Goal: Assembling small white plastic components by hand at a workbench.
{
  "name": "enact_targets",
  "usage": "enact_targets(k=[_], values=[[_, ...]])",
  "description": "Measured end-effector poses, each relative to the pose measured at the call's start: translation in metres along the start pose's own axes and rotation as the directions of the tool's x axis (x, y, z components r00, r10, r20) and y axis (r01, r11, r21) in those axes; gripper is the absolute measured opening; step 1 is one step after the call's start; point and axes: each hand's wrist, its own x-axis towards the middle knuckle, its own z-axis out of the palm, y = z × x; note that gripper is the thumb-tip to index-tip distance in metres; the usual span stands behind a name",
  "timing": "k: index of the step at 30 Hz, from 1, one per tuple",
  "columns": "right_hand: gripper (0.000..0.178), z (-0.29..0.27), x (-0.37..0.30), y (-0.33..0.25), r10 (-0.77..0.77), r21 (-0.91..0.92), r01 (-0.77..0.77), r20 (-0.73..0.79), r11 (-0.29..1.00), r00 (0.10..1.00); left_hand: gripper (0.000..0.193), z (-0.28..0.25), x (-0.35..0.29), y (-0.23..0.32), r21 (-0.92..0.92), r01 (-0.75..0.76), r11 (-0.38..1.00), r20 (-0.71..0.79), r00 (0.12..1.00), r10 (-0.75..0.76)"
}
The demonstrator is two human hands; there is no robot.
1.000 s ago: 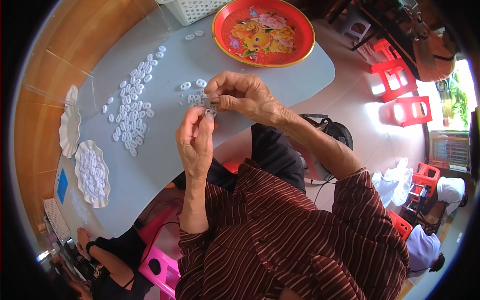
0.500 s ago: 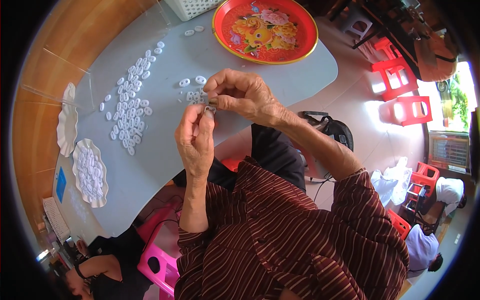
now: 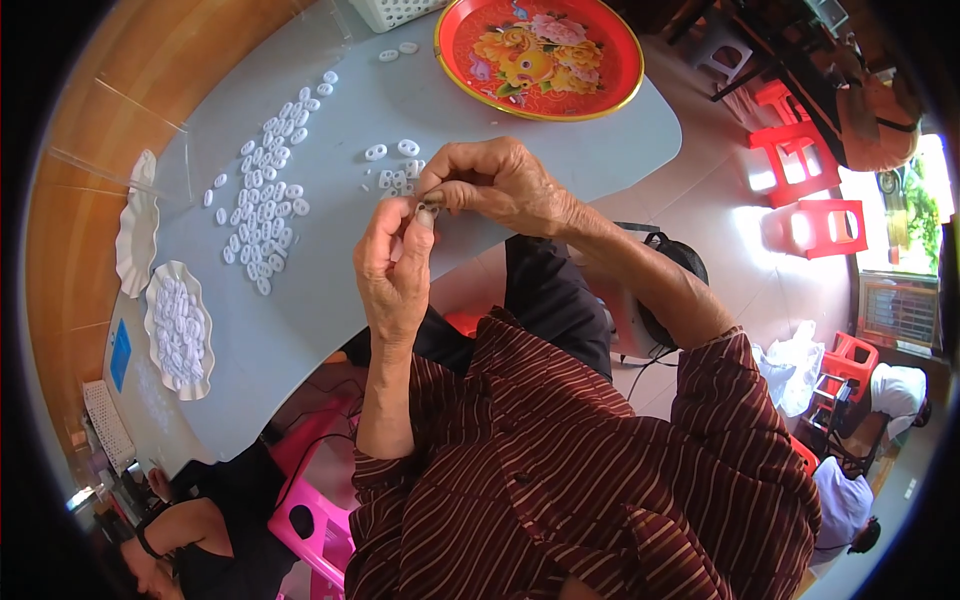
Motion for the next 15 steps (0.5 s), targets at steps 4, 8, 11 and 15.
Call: enact_targets(k=[4,8,11,15], values=[[0.016,-0.002,-0.001,-0.001,-0.031,-0.083,0.031,0.0,0.996,1.0,0.014,0.001,-0.001,-0.003,-0.058,0.05,0.997,0.051,0.998,-0.047],[0.021,0.004,-0.002,-0.011,-0.063,-0.292,0.048,-0.045,0.955,0.997,0.013,0.0,-0.002,0.001,0.013,-0.02,1.0,0.031,0.999,0.019],[0.025,0.007,0.001,-0.013,-0.068,-0.381,0.048,-0.041,0.924,0.997,0.013,-0.001,-0.004,-0.001,0.204,-0.217,0.955,-0.025,0.974,0.227],[0.025,0.003,0.0,-0.008,-0.082,-0.33,0.054,-0.072,0.942,0.994,0.012,0.003,-0.003,0.001,0.18,-0.127,0.975,-0.048,0.989,0.138]])
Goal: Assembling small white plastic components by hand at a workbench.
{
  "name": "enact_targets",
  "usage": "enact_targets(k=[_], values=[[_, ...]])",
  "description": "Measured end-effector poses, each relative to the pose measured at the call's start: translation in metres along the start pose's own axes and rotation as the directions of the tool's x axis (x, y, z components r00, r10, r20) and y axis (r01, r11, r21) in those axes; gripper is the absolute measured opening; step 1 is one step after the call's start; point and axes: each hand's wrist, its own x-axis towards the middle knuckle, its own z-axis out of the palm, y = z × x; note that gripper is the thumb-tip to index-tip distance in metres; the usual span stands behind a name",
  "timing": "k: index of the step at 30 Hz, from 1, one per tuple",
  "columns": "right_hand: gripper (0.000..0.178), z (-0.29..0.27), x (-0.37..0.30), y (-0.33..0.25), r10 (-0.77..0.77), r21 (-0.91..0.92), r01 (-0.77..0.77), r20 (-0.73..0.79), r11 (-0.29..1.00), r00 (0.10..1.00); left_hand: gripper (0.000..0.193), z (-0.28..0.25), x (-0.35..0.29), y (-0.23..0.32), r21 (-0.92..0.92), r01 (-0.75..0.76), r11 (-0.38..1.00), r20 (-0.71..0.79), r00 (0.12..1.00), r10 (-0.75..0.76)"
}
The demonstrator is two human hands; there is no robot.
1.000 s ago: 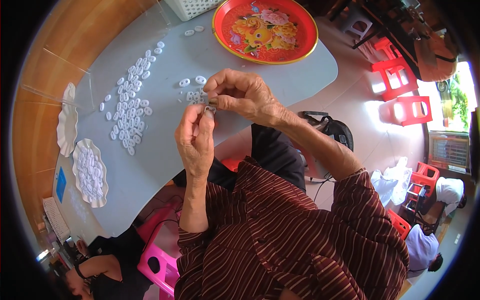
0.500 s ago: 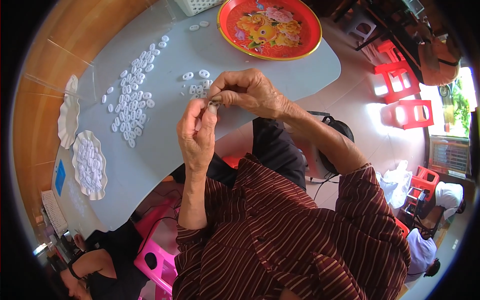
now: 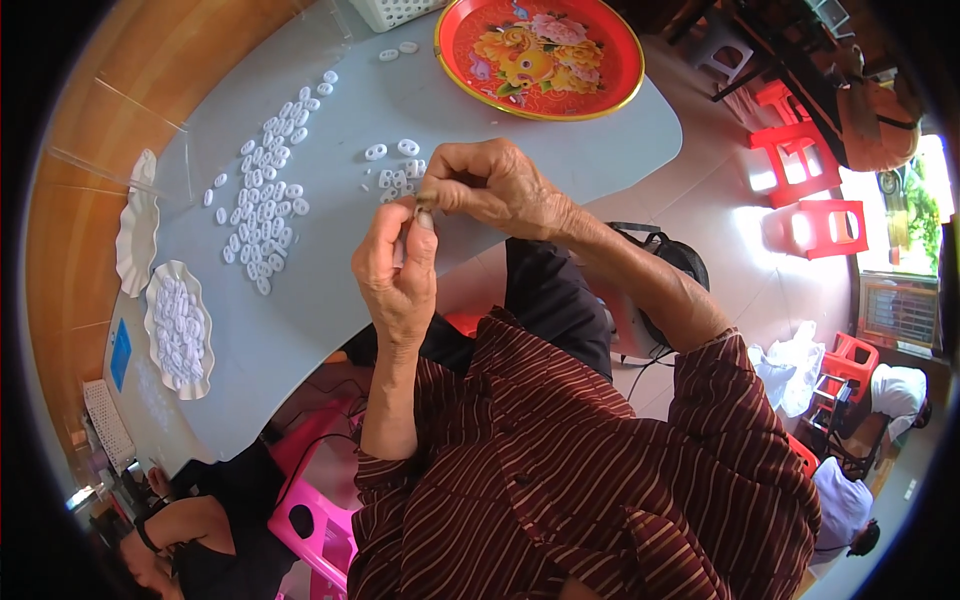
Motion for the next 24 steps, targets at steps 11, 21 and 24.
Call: enact_targets(k=[11,21,24], values=[[0.019,0.0005,-0.001,0.0,0.029,0.168,-0.035,0.039,0.985,0.999,0.011,-0.0044,0.0019,-0.001,-0.237,0.191,0.953,0.079,0.981,-0.177],[0.021,-0.0041,0.0018,-0.004,0.097,0.186,-0.107,0.064,0.977,0.993,0.011,-0.004,0.0025,0.0016,-0.192,0.162,0.968,0.072,0.986,-0.151],[0.02,-0.0059,0.0006,-0.0041,0.118,0.257,-0.135,0.079,0.957,0.99,0.011,-0.006,0.0025,0.0027,-0.325,0.255,0.911,0.09,0.967,-0.238]])
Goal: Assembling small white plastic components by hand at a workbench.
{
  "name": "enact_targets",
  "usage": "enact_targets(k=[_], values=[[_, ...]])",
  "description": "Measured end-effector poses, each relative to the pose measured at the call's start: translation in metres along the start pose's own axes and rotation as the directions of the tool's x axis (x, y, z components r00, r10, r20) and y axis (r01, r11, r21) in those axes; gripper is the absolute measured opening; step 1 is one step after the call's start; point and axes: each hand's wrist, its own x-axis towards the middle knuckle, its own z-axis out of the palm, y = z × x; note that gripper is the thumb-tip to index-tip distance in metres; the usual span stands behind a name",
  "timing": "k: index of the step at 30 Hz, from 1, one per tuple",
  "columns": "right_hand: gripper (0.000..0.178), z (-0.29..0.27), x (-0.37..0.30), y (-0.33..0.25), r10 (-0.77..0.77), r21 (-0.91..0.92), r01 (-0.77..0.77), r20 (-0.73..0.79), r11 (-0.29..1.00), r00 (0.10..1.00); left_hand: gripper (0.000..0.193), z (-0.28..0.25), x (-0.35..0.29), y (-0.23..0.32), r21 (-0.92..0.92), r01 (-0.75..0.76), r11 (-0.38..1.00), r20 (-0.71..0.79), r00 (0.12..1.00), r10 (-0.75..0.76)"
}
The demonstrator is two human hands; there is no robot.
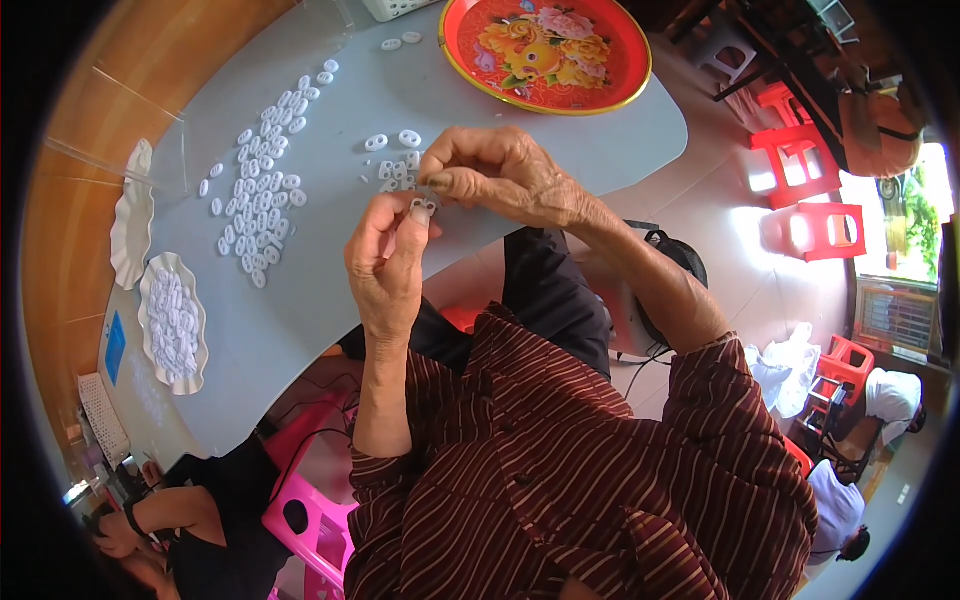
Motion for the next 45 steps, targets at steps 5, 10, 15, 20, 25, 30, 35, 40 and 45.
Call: enact_targets(k=[5,10,15,20,25,30,35,40,45], values=[[0.02,0.005,-0.001,0.005,-0.094,-0.073,0.094,-0.003,0.993,0.996,0.012,-0.002,0.0,-0.003,0.011,0.006,1.0,0.042,0.999,-0.007],[0.02,0.005,-0.001,0.0,-0.076,-0.147,0.072,-0.025,0.987,0.997,0.014,0.001,0.001,-0.013,0.262,-0.227,0.938,0.072,0.974,0.216],[0.02,0.002,0.003,0.001,-0.091,-0.216,0.082,-0.033,0.973,0.995,0.014,-0.001,-0.001,-0.009,0.36,-0.212,0.909,0.075,0.977,0.198],[0.019,-0.002,0.001,0.001,0.025,0.013,-0.025,-0.003,1.0,1.0,0.012,0.0,-0.002,-0.005,0.091,-0.095,0.991,0.021,0.995,0.094],[0.018,0.0,0.001,0.002,-0.035,-0.051,0.036,0.026,0.998,0.999,0.013,0.003,0.0,-0.006,0.124,-0.123,0.985,0.018,0.992,0.122],[0.018,0.004,-0.003,-0.003,-0.025,-0.106,0.024,-0.009,0.994,1.0,0.014,0.0,-0.002,-0.009,0.222,-0.203,0.954,0.048,0.979,0.197],[0.014,0.01,-0.002,0.0,-0.013,0.045,0.013,0.007,0.999,1.0,0.017,-0.001,-0.002,-0.011,0.168,-0.197,0.966,0.009,0.98,0.199],[0.014,0.006,-0.003,0.009,-0.112,0.058,0.112,0.005,0.992,0.994,0.013,-0.019,0.003,0.008,0.422,-0.231,0.877,0.028,0.97,0.242],[0.015,0.005,-0.005,-0.003,0.047,0.106,-0.051,0.034,0.993,0.998,0.015,-0.097,0.037,0.007,0.843,-0.313,0.436,0.154,0.919,0.362]])
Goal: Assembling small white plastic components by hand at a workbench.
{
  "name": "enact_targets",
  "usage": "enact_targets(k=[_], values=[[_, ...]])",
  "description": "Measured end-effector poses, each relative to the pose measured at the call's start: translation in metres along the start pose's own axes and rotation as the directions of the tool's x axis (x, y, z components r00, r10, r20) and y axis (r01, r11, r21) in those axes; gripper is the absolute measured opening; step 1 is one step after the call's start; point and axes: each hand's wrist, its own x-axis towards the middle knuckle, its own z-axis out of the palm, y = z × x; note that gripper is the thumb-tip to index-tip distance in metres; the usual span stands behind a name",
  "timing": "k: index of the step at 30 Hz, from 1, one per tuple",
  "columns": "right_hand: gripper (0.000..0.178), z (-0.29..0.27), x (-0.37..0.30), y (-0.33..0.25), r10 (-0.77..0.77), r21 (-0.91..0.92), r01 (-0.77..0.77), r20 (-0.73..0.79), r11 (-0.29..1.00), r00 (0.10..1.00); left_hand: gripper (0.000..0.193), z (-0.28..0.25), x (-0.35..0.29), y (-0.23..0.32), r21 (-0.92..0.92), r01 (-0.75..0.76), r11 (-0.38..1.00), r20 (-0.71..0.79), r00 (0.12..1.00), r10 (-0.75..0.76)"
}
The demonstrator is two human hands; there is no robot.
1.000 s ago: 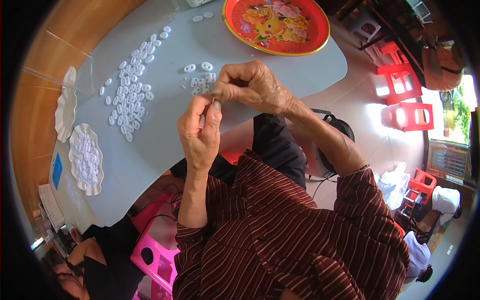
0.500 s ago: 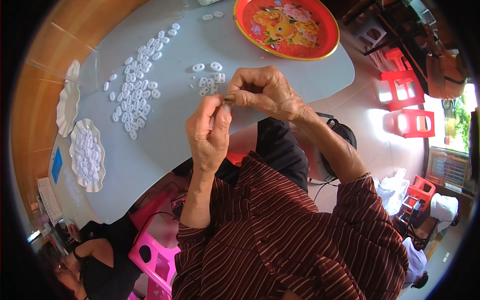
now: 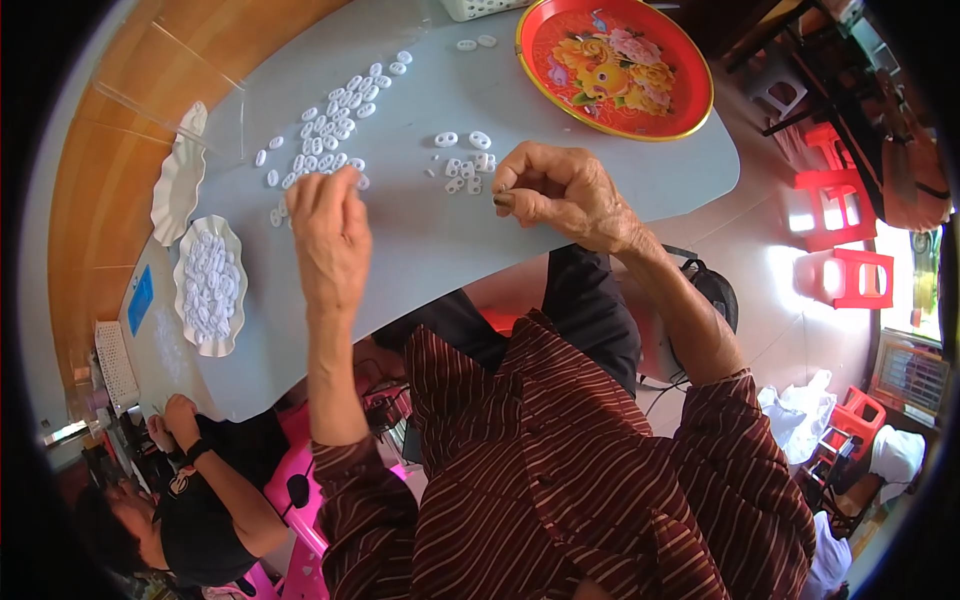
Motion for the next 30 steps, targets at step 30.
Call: enact_targets(k=[30], values=[[0.019,-0.003,0.003,0.017,-0.155,0.132,0.167,-0.099,0.977,0.983,0.025,0.021,0.026,0.059,-0.694,0.617,0.372,0.592,0.782,-0.192]])
